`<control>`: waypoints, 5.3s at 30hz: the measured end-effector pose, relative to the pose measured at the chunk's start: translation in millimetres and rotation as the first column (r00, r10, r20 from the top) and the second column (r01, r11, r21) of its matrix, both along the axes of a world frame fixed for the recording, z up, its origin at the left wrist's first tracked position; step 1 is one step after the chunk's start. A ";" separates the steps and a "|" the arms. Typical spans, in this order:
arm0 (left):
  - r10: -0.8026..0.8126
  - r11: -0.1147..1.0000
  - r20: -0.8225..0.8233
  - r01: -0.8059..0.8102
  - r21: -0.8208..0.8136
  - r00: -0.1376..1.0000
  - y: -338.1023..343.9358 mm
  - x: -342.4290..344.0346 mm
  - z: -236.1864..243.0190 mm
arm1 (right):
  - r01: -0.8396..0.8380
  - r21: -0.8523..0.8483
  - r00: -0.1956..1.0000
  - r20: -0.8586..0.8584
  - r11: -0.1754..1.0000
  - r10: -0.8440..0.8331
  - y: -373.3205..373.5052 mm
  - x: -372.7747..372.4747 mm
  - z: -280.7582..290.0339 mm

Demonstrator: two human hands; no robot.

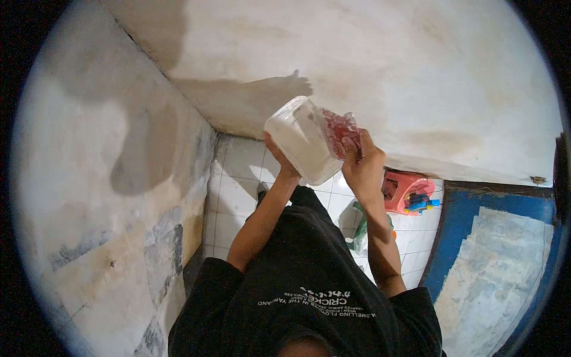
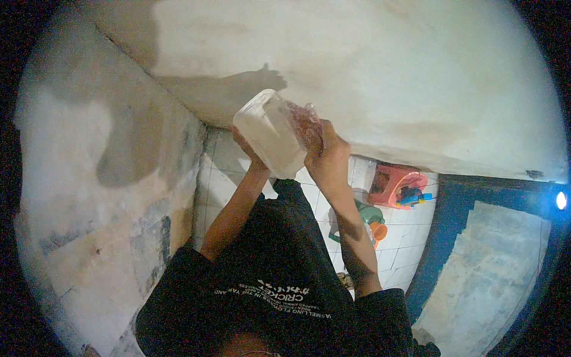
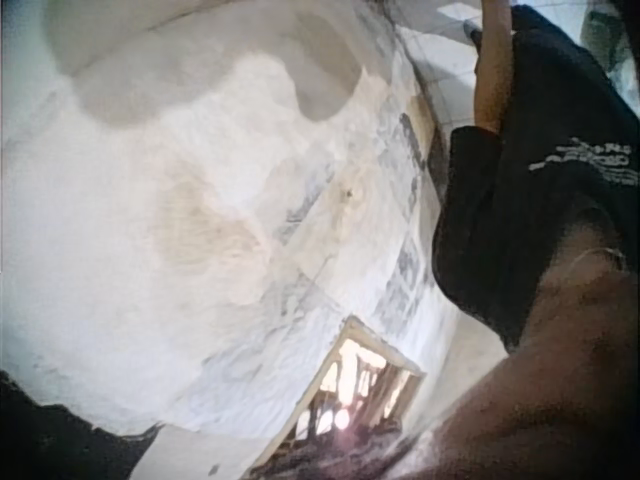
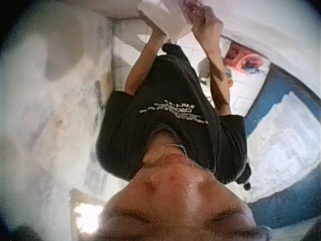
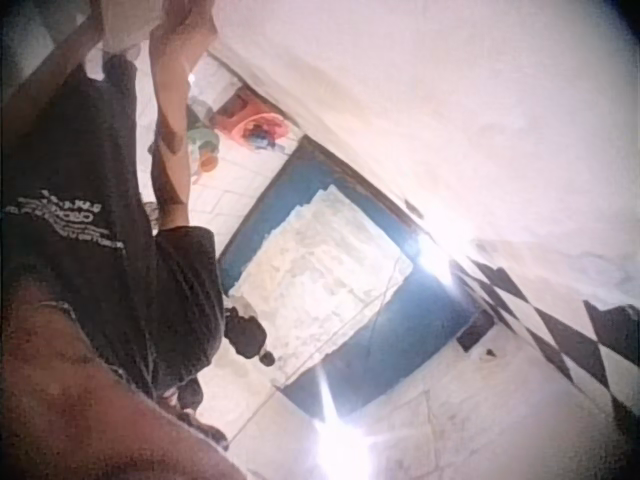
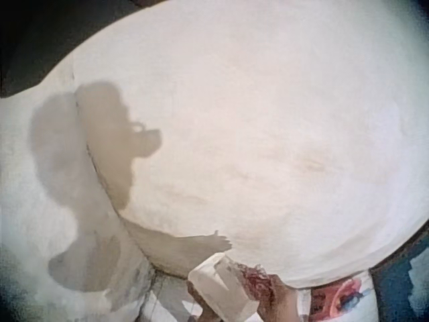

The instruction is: The person applies a white substance to a wall using a pink spreader and refills the spreader from a plastic container.

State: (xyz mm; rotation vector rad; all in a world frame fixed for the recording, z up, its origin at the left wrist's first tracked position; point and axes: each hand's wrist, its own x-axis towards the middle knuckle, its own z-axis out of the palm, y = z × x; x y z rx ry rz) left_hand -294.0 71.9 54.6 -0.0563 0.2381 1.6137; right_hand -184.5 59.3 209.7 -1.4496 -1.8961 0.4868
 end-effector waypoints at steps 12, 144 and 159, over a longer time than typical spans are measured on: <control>0.110 0.989 -0.052 -0.115 -0.094 0.993 2.8 -1.7 13.7 | -0.025 0.051 1.000 0.019 0.998 0.024 -0.4 -2.1 -8.3; -0.035 0.993 -0.369 -0.010 -0.120 0.929 -11.0 -8.4 7.5 | -0.025 -0.168 0.976 0.211 0.985 0.060 7.1 -25.0 -31.4; -0.042 0.987 -0.342 -0.014 -0.158 0.939 -16.2 -7.8 14.7 | 0.013 -0.128 0.991 0.135 0.992 0.005 13.9 -17.7 -28.5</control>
